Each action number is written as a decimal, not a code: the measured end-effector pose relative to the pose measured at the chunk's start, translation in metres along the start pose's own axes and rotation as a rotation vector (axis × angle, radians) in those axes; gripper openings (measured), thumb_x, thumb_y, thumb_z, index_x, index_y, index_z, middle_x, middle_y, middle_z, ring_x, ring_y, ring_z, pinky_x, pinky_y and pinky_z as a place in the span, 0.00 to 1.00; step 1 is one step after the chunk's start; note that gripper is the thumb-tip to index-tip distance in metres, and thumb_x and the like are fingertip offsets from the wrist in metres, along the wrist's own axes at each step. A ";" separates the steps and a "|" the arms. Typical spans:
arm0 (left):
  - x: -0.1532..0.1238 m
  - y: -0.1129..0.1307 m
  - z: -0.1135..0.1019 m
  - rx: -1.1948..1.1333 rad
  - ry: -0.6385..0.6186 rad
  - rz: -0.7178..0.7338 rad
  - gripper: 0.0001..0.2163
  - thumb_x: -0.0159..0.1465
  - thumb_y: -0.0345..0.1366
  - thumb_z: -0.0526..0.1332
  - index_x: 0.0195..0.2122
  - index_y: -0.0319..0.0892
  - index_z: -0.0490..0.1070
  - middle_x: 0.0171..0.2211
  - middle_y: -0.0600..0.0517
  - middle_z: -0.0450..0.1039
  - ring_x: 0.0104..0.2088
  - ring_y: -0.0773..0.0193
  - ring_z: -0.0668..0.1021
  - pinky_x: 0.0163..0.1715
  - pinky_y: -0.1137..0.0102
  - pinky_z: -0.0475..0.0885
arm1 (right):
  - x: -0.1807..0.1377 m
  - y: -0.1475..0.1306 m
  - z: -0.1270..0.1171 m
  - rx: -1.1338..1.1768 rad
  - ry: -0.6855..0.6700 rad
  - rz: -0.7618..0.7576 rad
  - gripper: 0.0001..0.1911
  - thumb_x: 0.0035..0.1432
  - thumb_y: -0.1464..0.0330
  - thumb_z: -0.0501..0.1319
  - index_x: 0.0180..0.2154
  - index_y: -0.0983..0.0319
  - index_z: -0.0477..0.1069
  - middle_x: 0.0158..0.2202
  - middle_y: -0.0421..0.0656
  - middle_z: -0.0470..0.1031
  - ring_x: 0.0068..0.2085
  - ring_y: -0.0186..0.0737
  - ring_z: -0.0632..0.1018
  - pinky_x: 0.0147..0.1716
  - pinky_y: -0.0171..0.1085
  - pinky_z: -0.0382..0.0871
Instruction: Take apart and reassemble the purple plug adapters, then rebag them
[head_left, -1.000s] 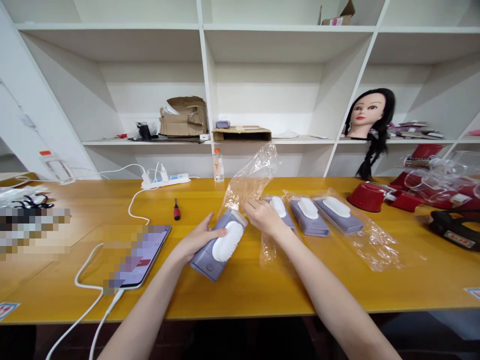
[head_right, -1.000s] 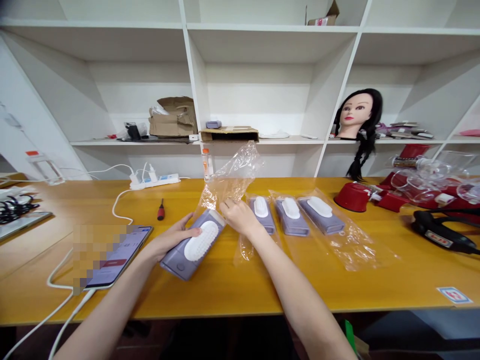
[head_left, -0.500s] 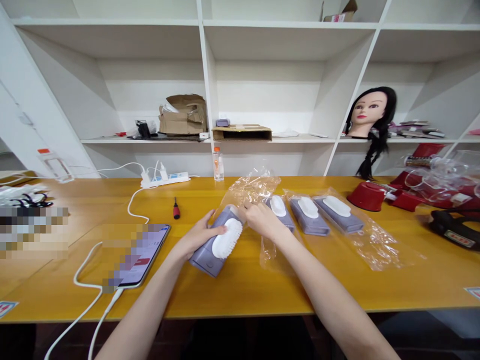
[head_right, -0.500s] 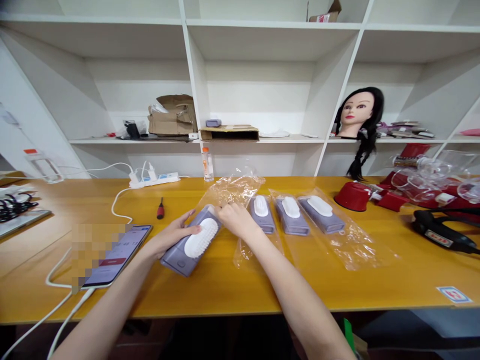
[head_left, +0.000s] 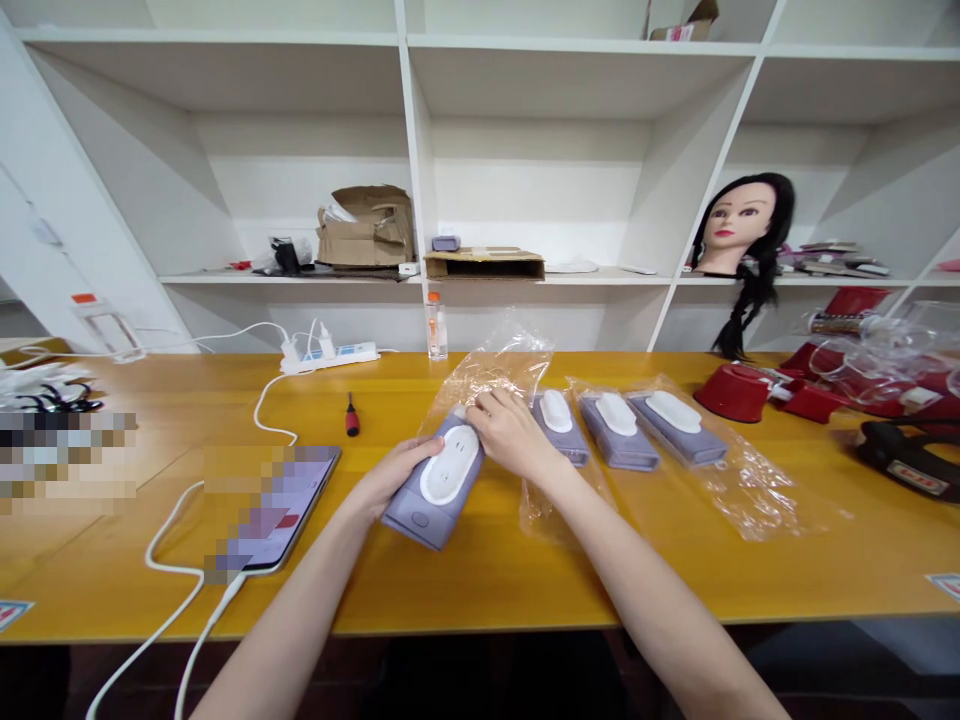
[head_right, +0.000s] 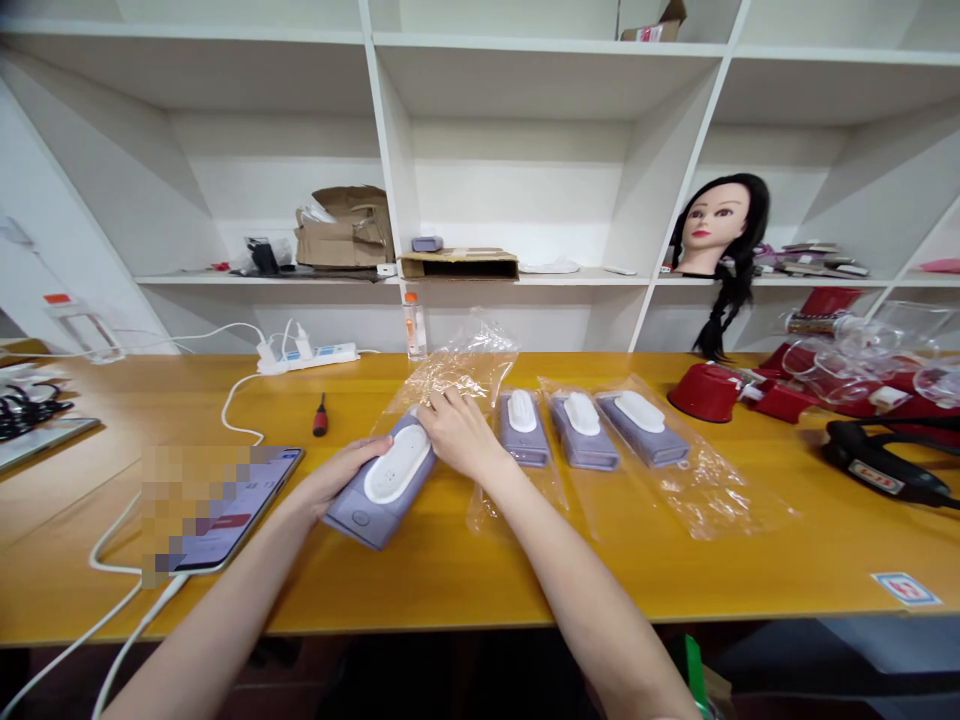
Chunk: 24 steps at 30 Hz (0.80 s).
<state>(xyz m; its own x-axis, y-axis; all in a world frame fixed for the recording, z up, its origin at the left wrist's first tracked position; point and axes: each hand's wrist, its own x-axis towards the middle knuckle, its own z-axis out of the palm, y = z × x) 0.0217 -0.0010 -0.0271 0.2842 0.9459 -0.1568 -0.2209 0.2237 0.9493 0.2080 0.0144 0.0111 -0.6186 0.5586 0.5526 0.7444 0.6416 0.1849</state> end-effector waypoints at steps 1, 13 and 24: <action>0.000 -0.001 0.000 -0.046 0.008 0.015 0.12 0.50 0.39 0.65 0.31 0.36 0.73 0.23 0.52 0.74 0.21 0.68 0.72 0.21 0.75 0.64 | -0.001 0.000 0.002 0.091 0.071 0.017 0.10 0.59 0.72 0.51 0.40 0.61 0.69 0.40 0.48 0.69 0.45 0.45 0.66 0.41 0.42 0.61; 0.001 -0.010 0.011 -0.292 0.033 0.214 0.16 0.54 0.42 0.62 0.42 0.40 0.70 0.41 0.49 0.75 0.40 0.61 0.76 0.40 0.71 0.69 | 0.008 0.004 0.016 1.844 0.113 0.925 0.21 0.50 0.49 0.52 0.33 0.60 0.64 0.31 0.42 0.71 0.28 0.36 0.71 0.27 0.35 0.63; 0.006 -0.024 0.024 0.066 0.139 0.241 0.23 0.55 0.51 0.57 0.46 0.41 0.67 0.46 0.46 0.72 0.47 0.58 0.72 0.44 0.70 0.66 | 0.003 -0.014 0.026 1.880 0.350 0.890 0.14 0.37 0.69 0.66 0.31 0.62 0.68 0.27 0.35 0.72 0.30 0.32 0.71 0.32 0.32 0.61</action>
<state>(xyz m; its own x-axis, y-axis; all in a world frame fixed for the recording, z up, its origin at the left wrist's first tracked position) 0.0513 -0.0064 -0.0441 0.0996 0.9941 0.0439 -0.2046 -0.0227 0.9786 0.1888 0.0207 -0.0111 -0.0968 0.9851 0.1422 -0.4838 0.0783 -0.8717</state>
